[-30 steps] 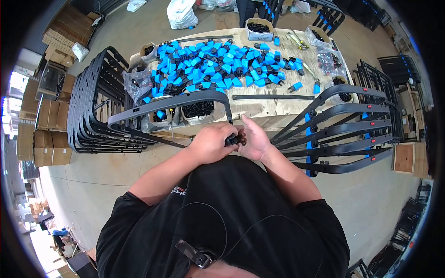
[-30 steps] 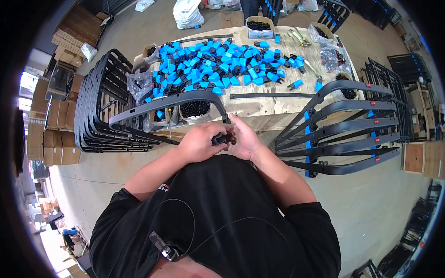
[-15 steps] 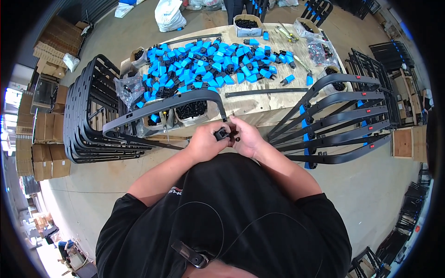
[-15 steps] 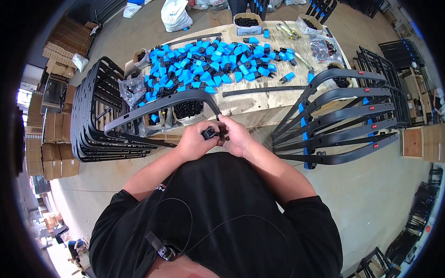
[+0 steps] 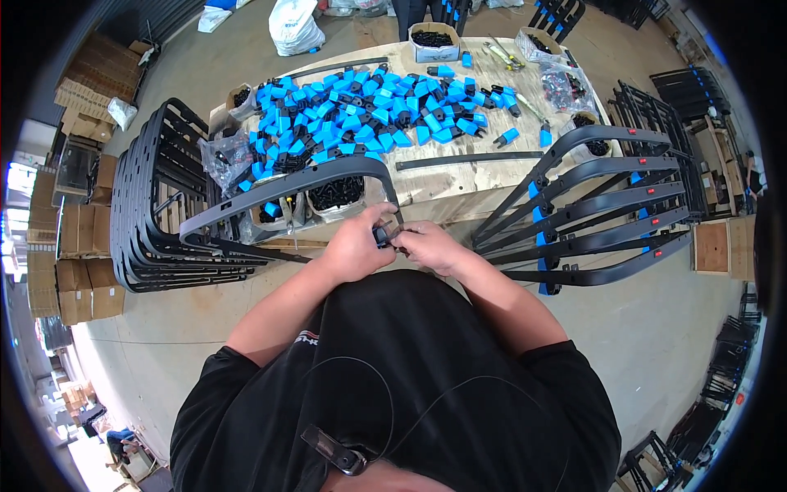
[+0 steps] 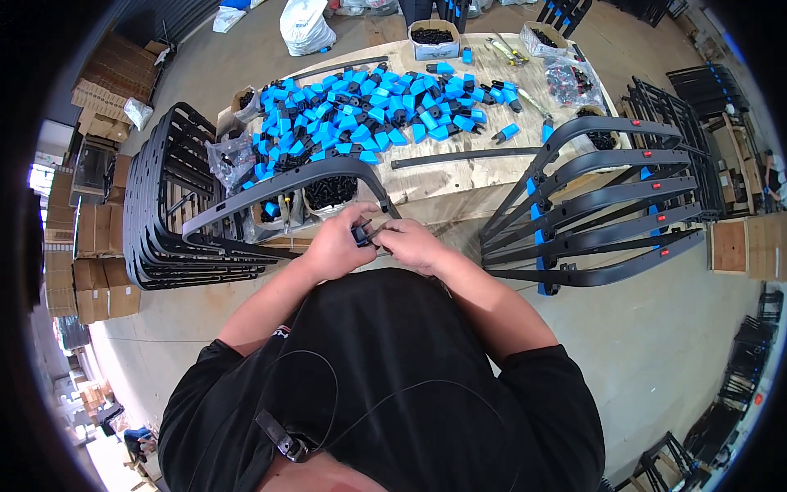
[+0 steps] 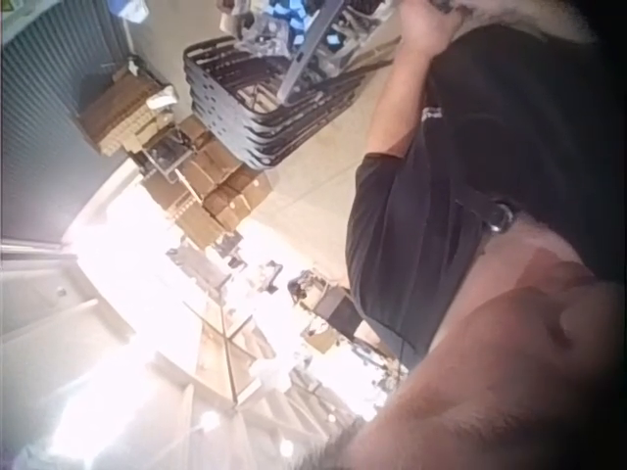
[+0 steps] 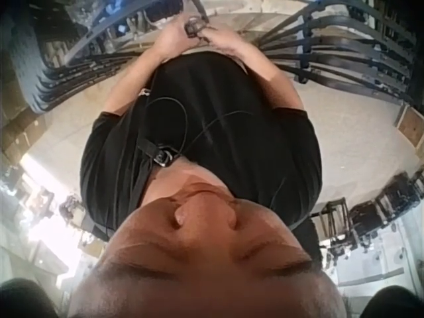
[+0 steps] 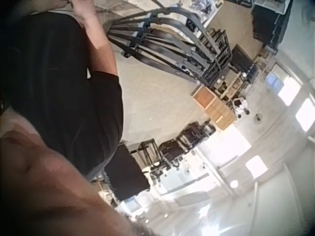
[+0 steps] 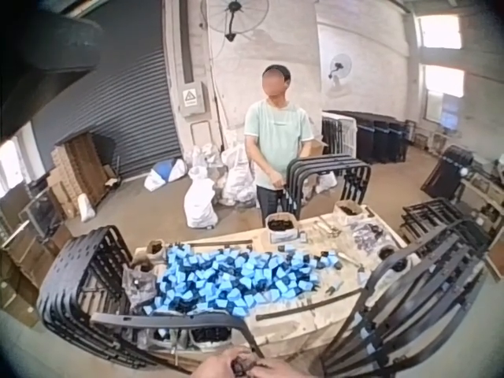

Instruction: Assembling plastic caps and connectors onto metal furniture frames at a workbench.

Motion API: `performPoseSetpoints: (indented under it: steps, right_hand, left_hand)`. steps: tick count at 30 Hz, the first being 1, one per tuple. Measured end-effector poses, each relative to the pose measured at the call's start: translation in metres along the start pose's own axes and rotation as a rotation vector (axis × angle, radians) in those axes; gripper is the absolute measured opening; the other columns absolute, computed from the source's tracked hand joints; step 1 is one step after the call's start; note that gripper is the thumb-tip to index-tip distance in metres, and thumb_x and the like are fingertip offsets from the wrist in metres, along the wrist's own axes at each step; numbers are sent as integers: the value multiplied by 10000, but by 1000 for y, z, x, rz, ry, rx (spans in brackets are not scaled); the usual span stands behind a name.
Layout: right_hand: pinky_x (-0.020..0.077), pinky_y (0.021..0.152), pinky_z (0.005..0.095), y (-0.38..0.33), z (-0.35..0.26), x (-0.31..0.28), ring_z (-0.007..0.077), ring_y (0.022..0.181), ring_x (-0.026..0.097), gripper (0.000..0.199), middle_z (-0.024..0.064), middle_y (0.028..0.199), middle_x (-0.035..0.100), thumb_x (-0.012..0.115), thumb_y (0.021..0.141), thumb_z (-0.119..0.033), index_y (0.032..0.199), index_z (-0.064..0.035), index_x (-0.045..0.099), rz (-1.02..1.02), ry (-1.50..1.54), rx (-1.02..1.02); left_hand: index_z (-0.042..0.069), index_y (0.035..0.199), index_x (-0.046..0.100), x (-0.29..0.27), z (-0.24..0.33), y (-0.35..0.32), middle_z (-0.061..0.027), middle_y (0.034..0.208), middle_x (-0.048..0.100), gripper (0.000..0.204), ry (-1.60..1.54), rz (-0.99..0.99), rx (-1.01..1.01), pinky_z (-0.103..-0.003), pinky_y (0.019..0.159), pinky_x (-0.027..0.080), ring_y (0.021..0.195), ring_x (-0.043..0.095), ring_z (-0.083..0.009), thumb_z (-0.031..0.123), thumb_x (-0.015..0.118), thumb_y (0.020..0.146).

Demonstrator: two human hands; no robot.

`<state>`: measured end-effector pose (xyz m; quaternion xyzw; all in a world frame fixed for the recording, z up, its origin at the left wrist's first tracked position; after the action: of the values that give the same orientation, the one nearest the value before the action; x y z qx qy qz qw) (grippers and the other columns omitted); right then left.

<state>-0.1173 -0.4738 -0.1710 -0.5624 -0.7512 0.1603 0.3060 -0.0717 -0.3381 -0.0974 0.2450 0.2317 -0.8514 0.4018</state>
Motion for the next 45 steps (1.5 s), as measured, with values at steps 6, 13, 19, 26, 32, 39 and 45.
performPoseSetpoints:
  steps: [6,13,19,26,32,39,45]
  right_hand:
    - [291,493,217,1,25,-10,47,584,412,205,-37,720,503,630,991,-195,1048,-1,663,-170,350,22]
    - [255,469,226,30,64,-51,42,524,344,170,-58,680,438,590,1014,-181,1028,-16,624,10,321,15]
    - [248,459,240,39,64,-77,41,507,330,156,-74,671,426,593,1002,-227,979,-76,620,213,245,93]
    - [318,499,269,54,50,-80,66,578,409,198,-53,696,488,623,981,-247,962,-55,669,228,212,46]
    - [351,532,276,84,44,-83,77,602,434,213,-29,737,535,631,964,-247,991,-44,689,205,139,4]
    - [305,522,253,83,24,-79,66,607,390,149,-54,721,451,613,991,-230,950,-87,596,190,-19,-87]
    - [295,504,239,89,41,-75,67,599,397,167,-49,736,464,604,1012,-257,999,-91,594,-29,209,44]
  left_hand:
    - [26,1276,598,13,-28,6,-125,902,692,590,-183,-14,-39,-355,780,545,792,660,-211,177,783,736]
    - [-30,1083,586,62,-105,23,-99,884,673,382,-474,-145,-421,-323,651,521,704,627,-168,167,761,807]
    - [-24,1145,533,110,-137,38,-121,1074,631,323,-901,-106,-501,-377,798,594,917,652,-207,86,726,910]
    - [-59,1179,519,118,-130,46,-137,1059,663,337,-1194,32,-416,-344,803,561,901,670,-216,33,697,908]
    - [-74,1194,555,111,-132,51,-146,1092,679,328,-1304,-28,-469,-355,833,551,954,668,-235,36,679,911]
    - [-67,1219,579,115,-137,53,-143,1106,681,350,-1330,-4,-455,-360,894,527,986,661,-234,34,683,900]
    - [-38,1224,589,123,-148,51,-113,1097,670,346,-1315,-39,-524,-354,892,525,983,652,-214,69,694,912]
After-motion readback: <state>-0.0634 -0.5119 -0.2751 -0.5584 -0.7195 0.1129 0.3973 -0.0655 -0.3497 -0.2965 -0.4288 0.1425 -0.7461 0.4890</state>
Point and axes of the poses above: each hand's wrist, its own y-axis towards the middle knuckle, its own x-axis out of the palm, z = x × y, the point moved 6 cm from there along y, towards the middle knuckle
